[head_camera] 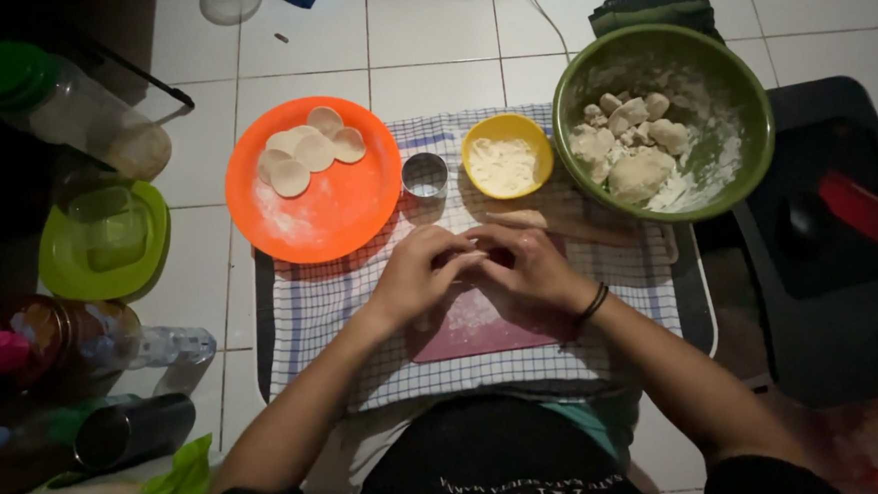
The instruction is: Manually shaping dumplings by placing filling on dough circles and pleating the edges to seal them.
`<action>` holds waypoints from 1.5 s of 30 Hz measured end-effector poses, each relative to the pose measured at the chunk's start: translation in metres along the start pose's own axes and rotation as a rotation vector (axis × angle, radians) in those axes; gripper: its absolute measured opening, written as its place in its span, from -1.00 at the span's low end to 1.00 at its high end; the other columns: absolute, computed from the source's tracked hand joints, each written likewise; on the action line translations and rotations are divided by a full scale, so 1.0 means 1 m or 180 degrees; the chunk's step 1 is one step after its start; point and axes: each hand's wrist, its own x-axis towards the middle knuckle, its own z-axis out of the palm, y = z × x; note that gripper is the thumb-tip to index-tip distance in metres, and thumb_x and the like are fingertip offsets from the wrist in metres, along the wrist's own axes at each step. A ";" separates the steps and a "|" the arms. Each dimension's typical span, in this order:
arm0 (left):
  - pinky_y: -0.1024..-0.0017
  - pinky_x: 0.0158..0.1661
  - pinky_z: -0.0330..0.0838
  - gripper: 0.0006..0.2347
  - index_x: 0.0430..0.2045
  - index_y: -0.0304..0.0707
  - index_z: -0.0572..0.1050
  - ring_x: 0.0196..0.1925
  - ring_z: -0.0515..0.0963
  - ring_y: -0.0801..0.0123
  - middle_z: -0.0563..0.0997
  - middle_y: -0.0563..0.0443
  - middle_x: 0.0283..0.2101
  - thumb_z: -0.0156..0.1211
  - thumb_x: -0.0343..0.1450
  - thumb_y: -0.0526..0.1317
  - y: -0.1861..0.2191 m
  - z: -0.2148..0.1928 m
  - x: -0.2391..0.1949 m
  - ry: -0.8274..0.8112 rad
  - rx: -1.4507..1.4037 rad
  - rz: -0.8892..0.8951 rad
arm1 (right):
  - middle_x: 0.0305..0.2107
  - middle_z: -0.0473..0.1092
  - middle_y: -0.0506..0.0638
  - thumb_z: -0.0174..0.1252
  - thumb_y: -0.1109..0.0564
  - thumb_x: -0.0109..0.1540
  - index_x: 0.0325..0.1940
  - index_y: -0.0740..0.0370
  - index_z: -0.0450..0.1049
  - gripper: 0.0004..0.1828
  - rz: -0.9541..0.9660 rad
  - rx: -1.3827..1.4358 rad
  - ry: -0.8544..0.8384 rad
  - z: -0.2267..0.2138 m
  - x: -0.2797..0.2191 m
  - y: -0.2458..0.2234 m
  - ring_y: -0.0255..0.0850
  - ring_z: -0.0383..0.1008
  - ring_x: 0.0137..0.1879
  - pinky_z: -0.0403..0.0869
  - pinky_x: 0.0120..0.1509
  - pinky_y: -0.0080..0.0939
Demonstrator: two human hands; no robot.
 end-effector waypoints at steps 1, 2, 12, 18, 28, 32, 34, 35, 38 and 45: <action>0.18 -0.15 0.52 -0.86 -0.29 -0.19 0.66 -0.26 0.62 0.05 0.67 -0.08 -0.34 0.42 0.35 -0.22 -0.003 0.001 -0.002 -0.0009 -0.0006 -0.0004 | -0.33 0.62 0.11 0.32 0.24 0.13 0.09 0.11 0.58 -0.58 0.0011 0.0001 0.0003 0.000 0.003 0.004 0.08 0.64 -0.15 0.57 -0.12 0.05; 0.20 -0.14 0.53 -0.86 -0.28 -0.19 0.65 -0.24 0.63 0.05 0.67 -0.07 -0.32 0.42 0.34 -0.24 -0.006 0.003 -0.004 0.0045 0.0015 0.0016 | -0.34 0.61 0.14 0.35 0.23 0.12 0.09 0.13 0.58 -0.57 -0.0110 -0.0104 -0.0041 -0.001 0.006 0.007 0.12 0.64 -0.16 0.57 -0.10 0.07; 0.10 -0.16 0.53 -0.88 -0.28 -0.27 0.63 -0.25 0.62 -0.07 0.64 -0.18 -0.35 0.37 0.37 -0.30 -0.007 -0.027 0.015 -0.0332 -0.0120 0.0452 | -0.36 0.64 -0.04 0.41 0.07 0.16 0.07 0.04 0.58 -0.61 -0.0101 0.0100 -0.0240 0.001 0.017 0.020 -0.03 0.65 -0.18 0.56 -0.07 -0.06; 0.09 -0.16 0.53 -0.80 -0.18 -0.33 0.63 -0.25 0.63 -0.12 0.65 -0.24 -0.32 0.38 0.39 -0.24 -0.006 -0.037 0.018 -0.0545 -0.0255 0.0423 | -0.34 0.62 -0.02 0.44 0.00 0.17 0.10 0.06 0.57 -0.57 -0.0351 -0.0202 -0.0189 0.007 0.016 0.046 -0.03 0.63 -0.18 0.55 -0.07 -0.08; 0.13 -0.07 0.51 -0.72 -0.11 -0.29 0.59 -0.15 0.61 -0.06 0.64 -0.18 -0.27 0.41 0.35 -0.19 -0.021 -0.041 0.020 -0.0884 0.0295 0.0556 | -0.36 0.61 0.06 0.42 0.08 0.16 0.08 0.15 0.58 -0.59 -0.0208 0.0038 -0.0152 0.003 0.022 0.029 0.05 0.62 -0.23 0.53 -0.11 -0.02; 0.18 -0.07 0.53 -0.74 -0.08 -0.25 0.56 -0.15 0.62 0.00 0.63 -0.14 -0.28 0.35 0.40 -0.18 -0.020 -0.044 0.023 -0.1013 0.0443 0.0614 | -0.36 0.62 -0.03 0.41 0.06 0.18 0.09 0.09 0.58 -0.60 -0.0223 -0.0055 -0.0163 0.002 0.020 0.034 -0.02 0.63 -0.24 0.53 -0.12 -0.07; 0.16 -0.08 0.53 -0.76 -0.08 -0.26 0.55 -0.16 0.62 -0.02 0.63 -0.15 -0.29 0.32 0.42 -0.18 -0.023 -0.045 0.023 -0.1050 0.0369 0.0567 | -0.37 0.63 -0.03 0.40 0.07 0.19 0.08 0.11 0.58 -0.61 -0.0200 0.0042 -0.0193 0.006 0.022 0.035 0.00 0.63 -0.25 0.53 -0.13 -0.05; 0.16 -0.08 0.53 -0.75 -0.08 -0.24 0.55 -0.15 0.62 -0.02 0.63 -0.14 -0.29 0.32 0.43 -0.15 -0.023 -0.044 0.024 -0.1066 0.0330 0.0510 | -0.37 0.63 -0.04 0.38 0.05 0.19 0.09 0.09 0.58 -0.62 -0.0152 0.0085 -0.0201 0.005 0.022 0.034 -0.03 0.63 -0.25 0.54 -0.13 -0.06; 0.17 -0.09 0.53 -0.75 -0.09 -0.21 0.56 -0.17 0.64 0.00 0.63 -0.11 -0.31 0.32 0.43 -0.13 -0.020 -0.046 0.027 -0.1065 0.0249 0.0451 | -0.36 0.63 -0.06 0.37 0.06 0.20 0.09 0.08 0.58 -0.63 -0.0093 0.0093 -0.0228 0.002 0.023 0.030 -0.05 0.63 -0.25 0.54 -0.14 -0.08; 0.32 -0.19 0.56 -0.78 -0.15 -0.02 0.64 -0.28 0.67 0.23 0.65 0.06 -0.37 0.42 0.37 -0.10 -0.042 -0.019 0.015 -0.0457 -0.0363 0.0173 | -0.37 0.63 -0.15 0.43 0.03 0.14 0.09 -0.03 0.59 -0.58 -0.0109 -0.0159 -0.0143 0.007 0.022 0.047 -0.15 0.65 -0.20 0.54 -0.11 -0.14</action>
